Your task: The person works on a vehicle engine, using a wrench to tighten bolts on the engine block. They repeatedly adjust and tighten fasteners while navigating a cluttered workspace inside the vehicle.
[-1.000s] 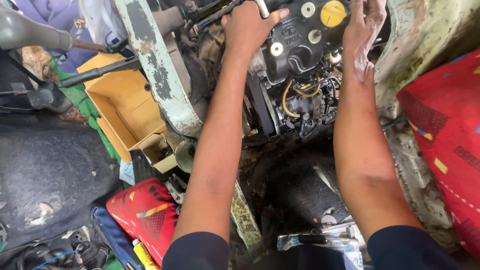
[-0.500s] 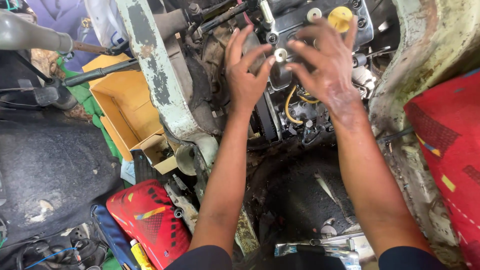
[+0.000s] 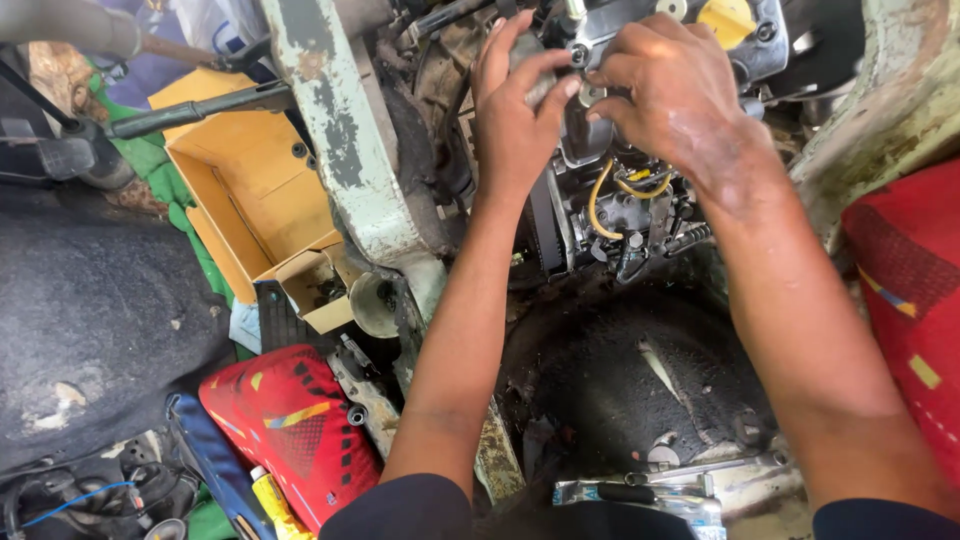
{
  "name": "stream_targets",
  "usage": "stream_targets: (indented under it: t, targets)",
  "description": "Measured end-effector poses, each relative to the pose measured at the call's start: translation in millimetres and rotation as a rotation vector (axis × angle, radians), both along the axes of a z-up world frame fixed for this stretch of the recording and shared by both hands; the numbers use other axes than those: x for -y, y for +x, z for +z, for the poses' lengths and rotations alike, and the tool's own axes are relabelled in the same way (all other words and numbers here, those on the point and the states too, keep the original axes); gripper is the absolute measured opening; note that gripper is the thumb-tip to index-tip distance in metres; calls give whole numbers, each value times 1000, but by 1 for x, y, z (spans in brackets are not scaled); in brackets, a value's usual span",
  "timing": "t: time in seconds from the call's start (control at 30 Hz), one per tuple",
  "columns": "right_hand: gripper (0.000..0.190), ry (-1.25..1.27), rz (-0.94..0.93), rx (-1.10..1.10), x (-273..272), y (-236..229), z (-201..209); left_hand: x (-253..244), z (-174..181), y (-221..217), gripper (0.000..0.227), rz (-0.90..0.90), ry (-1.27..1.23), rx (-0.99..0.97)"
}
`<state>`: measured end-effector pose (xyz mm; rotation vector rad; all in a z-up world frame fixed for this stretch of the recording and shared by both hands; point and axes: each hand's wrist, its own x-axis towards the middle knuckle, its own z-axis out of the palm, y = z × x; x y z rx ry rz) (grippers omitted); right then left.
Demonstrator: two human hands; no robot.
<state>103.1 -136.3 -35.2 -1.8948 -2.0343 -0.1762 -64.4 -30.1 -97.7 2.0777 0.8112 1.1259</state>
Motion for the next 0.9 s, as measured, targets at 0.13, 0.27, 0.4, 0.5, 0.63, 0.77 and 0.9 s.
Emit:
stream_targets:
  t: [0.13, 0.27, 0.4, 0.5, 0.63, 0.77, 0.9]
  targets:
    - [46, 20, 53, 47, 1, -10, 36, -21, -24, -3, 42, 38, -156, 234]
    - [78, -33, 62, 271, 0, -14, 53, -38, -46, -10, 66, 46, -264, 160]
    - [87, -150, 39, 299, -7, -8, 48, -39, -33, -15, 72, 69, -324, 13]
    - [90, -169, 6, 357, -14, -5, 37, -31, -17, -15, 67, 130, -429, -173]
    - [82, -461, -99, 42, -17, -7, 28, -27, -26, -14, 61, 99, -333, -50]
    - [77, -316, 30, 301, -8, -4, 33, -33, -38, -10, 58, 49, -155, 68]
    - [81, -95, 153, 316, -8, 11, 31, -34, -30, -9, 64, 72, -310, 44]
